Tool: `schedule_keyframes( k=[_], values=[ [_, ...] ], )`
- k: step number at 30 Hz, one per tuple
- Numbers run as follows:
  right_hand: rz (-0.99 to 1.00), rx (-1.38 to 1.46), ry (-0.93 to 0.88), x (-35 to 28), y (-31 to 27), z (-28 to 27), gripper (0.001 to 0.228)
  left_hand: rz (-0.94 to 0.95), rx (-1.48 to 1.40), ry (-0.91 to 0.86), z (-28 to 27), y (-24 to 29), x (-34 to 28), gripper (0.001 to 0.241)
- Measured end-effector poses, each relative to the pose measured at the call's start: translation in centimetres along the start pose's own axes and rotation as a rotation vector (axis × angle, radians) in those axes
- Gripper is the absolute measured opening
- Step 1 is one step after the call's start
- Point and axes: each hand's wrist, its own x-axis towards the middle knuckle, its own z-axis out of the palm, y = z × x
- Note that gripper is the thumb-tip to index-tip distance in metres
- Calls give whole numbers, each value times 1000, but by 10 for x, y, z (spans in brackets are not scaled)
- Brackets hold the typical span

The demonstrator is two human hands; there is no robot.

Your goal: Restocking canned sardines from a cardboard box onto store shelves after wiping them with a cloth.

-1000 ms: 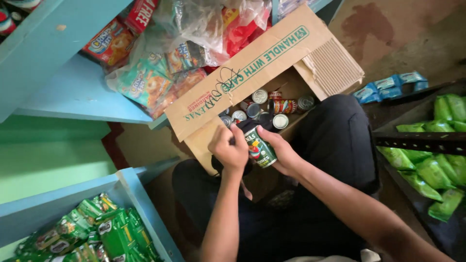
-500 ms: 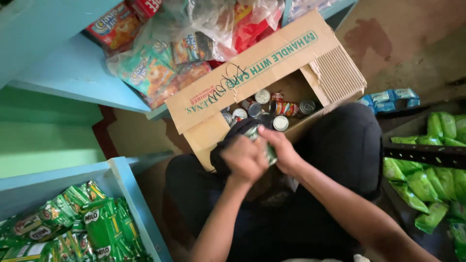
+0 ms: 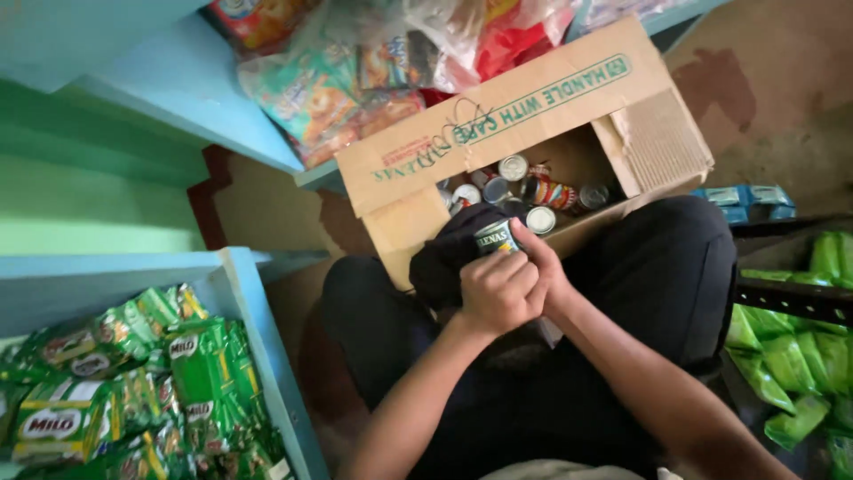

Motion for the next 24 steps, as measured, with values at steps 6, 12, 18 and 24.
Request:
schedule_keyframes(
  k=[6, 12, 18, 24],
  values=[
    [-76, -73, -6, 10, 25, -20, 49, -185, 245, 144, 0, -6, -1, 46],
    [-287, -537, -35, 19, 22, -4, 34, -67, 274, 35, -5, -18, -1, 34],
    [-352, -397, -82, 16, 43, -7, 46, -53, 300, 6, 3, -9, -3, 37],
    [-99, -120, 21, 8, 36, -5, 49, -172, 310, 92, -1, -36, 5, 48]
  ],
)
